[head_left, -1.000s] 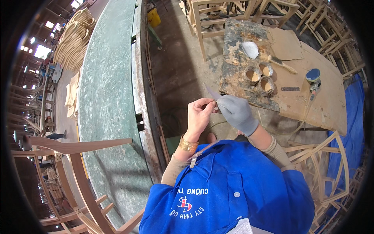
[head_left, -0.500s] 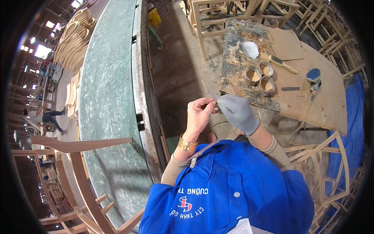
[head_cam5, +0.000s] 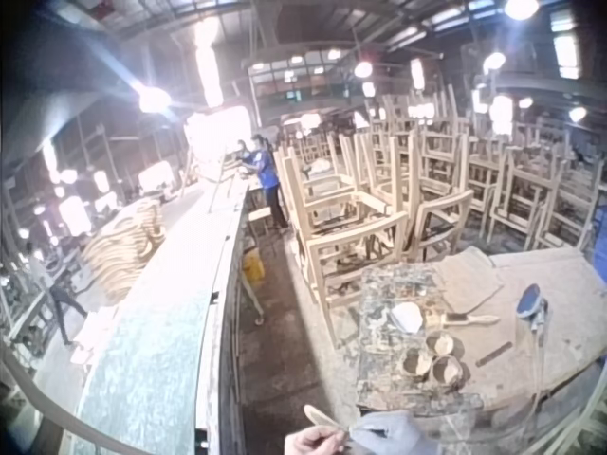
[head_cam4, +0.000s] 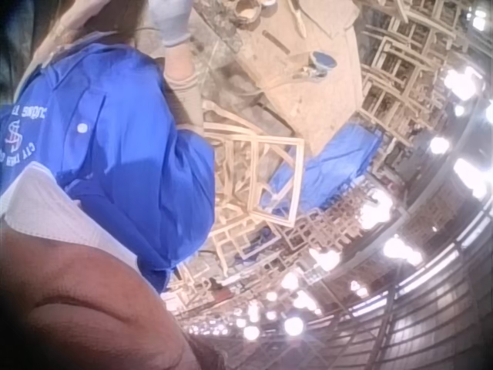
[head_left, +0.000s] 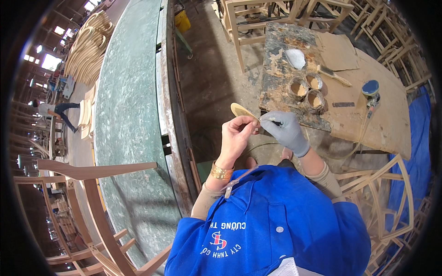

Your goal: The person prepares a sanding disc by peeling off the backing and attaching it to a handheld orbital sander. They then sand the legs and frame of a wooden chair placed on a green workbench. Finally, the person uses a metal file to smooth the edges of the chair's joints.

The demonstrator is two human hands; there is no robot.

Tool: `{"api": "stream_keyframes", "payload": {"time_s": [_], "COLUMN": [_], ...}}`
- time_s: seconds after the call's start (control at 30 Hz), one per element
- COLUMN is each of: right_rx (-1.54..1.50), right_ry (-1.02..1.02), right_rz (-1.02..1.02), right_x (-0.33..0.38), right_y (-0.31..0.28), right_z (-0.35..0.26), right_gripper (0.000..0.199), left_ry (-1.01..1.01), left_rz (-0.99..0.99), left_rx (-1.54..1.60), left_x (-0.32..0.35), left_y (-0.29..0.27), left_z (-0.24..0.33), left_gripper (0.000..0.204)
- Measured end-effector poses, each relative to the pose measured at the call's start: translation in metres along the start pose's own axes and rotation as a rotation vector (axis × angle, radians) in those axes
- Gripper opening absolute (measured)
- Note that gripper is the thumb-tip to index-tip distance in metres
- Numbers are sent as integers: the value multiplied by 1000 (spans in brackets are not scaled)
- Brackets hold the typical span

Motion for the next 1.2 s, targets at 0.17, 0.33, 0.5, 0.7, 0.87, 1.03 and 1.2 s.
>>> {"api": "stream_keyframes", "payload": {"time_s": [0.17,0.33,0.5,0.7,0.87,1.03,1.2], "right_rx": [144,216,352,380,255,300,376], "right_ry": [-122,-218,-369,-435,-311,-359,-387], "right_rz": [56,83,95,148,145,141,126], "right_x": [4,8,8,9,10,8,7], "right_y": [3,6,7,9,6,5,5], "right_z": [-8,-16,-16,-19,-20,-20,-16], "right_gripper": [7,4,3,3,3,2,2], "left_ry": [3,7,0,-7,-42,-40,-26], "left_rz": [59,83,97,70,12,17,44], "left_rx": [-37,-21,-111,-152,-32,-64,-98], "left_x": [5,8,7,3,3,2,2], "left_y": [4,6,8,2,2,4,5], "left_z": [-3,-3,3,2,4,7,5], "left_gripper": [9,9,9,9,10,11,10]}}
Point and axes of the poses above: each hand's wrist, its own x-axis away from the middle knuckle, its own y-axis out of the palm, z = x × y, the point moved 3 cm from there along -x, towards the middle knuckle, and after that the axes turned 1 degree about y, right-handed, at the moved point
